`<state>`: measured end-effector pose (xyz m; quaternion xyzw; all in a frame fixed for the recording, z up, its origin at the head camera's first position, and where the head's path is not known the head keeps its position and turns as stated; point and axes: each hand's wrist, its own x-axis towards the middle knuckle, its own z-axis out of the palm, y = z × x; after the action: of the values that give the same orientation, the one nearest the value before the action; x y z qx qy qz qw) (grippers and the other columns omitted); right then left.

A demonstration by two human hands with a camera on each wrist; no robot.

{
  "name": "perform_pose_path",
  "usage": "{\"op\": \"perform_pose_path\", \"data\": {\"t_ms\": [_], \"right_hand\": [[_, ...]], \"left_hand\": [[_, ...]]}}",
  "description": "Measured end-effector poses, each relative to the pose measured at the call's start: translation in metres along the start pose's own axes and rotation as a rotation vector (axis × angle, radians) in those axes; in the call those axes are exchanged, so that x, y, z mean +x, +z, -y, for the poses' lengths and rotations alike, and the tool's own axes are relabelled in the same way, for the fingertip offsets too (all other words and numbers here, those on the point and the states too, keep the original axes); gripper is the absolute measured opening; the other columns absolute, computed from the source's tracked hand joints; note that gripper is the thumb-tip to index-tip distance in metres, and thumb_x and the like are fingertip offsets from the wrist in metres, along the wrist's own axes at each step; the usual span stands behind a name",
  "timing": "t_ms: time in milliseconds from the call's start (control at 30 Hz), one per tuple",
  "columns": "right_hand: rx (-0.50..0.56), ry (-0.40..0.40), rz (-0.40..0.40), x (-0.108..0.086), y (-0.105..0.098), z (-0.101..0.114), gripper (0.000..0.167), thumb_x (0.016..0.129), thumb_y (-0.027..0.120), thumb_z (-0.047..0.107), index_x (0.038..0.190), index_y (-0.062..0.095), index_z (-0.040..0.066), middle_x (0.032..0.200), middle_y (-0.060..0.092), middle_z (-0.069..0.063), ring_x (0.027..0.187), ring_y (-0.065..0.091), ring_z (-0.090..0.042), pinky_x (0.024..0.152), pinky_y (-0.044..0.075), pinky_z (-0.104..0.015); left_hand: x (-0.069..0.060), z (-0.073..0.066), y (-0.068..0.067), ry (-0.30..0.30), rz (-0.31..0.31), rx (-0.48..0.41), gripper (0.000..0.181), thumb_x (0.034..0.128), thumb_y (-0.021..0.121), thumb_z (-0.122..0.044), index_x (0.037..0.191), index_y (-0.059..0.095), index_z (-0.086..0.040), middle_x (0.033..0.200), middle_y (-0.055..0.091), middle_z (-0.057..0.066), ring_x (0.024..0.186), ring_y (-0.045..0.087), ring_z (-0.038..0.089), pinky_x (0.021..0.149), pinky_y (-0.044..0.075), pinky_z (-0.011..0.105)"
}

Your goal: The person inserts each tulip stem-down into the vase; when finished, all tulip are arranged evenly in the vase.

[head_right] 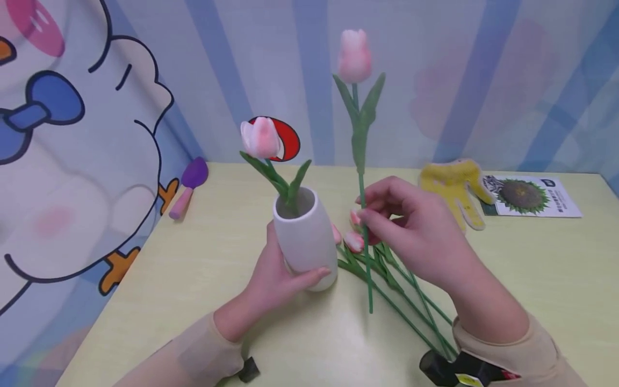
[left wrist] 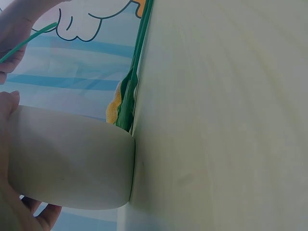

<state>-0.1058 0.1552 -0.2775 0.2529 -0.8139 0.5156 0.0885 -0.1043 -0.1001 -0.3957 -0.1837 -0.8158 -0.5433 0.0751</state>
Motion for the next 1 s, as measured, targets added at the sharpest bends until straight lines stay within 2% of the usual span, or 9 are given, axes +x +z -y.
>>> {"op": "perform_pose_path", "data": {"t_ms": [200,433,567,767,1000], "right_hand": [[0.027,-0.046,-0.012,0.003,0.005,0.005,0.021,0.091,0.072,-0.009,0.106,0.068,0.004,0.089,0.072,0.002,0.065,0.069,-0.014,0.061,0.059,-0.025],[0.038,-0.046,0.018,0.002,0.007,0.009,0.021,0.091,0.070,-0.010,0.107,0.066,0.003,0.088,0.070,-0.001,0.065,0.069,-0.016,0.061,0.060,-0.029],[0.054,-0.061,0.012,0.001,0.006,0.012,0.022,0.091,0.068,-0.012,0.109,0.064,0.000,0.088,0.069,-0.003,0.065,0.069,-0.016,0.060,0.060,-0.030],[0.121,-0.101,-0.018,0.000,0.009,0.012,0.025,0.090,0.066,-0.017,0.111,0.063,-0.005,0.090,0.069,-0.004,0.068,0.070,-0.016,0.060,0.060,-0.029],[0.283,-0.145,-0.053,-0.001,0.010,0.008,0.024,0.089,0.063,-0.021,0.110,0.062,-0.009,0.091,0.068,-0.010,0.067,0.070,-0.017,0.063,0.060,-0.027]], "left_hand": [[0.000,0.001,0.004,-0.019,-0.007,-0.017,0.113,0.0747,0.094,-0.027,0.159,0.019,-0.029,0.139,0.054,-0.005,0.120,0.059,0.015,0.101,0.053,0.045],[-0.002,0.000,0.007,-0.037,-0.001,-0.030,0.112,0.0751,0.093,-0.031,0.159,0.019,-0.030,0.139,0.054,-0.005,0.120,0.060,0.016,0.100,0.053,0.046],[-0.001,-0.001,0.006,-0.041,0.003,-0.009,0.114,0.0752,0.093,-0.033,0.159,0.017,-0.031,0.139,0.053,-0.006,0.121,0.059,0.016,0.100,0.053,0.045],[-0.002,-0.003,0.001,-0.041,-0.008,0.030,0.114,0.0744,0.094,-0.033,0.159,0.018,-0.030,0.140,0.053,-0.005,0.121,0.059,0.015,0.101,0.053,0.046],[0.000,-0.005,-0.001,-0.059,0.007,0.023,0.113,0.0746,0.094,-0.031,0.159,0.019,-0.032,0.141,0.053,-0.007,0.122,0.058,0.013,0.102,0.052,0.046]]}}
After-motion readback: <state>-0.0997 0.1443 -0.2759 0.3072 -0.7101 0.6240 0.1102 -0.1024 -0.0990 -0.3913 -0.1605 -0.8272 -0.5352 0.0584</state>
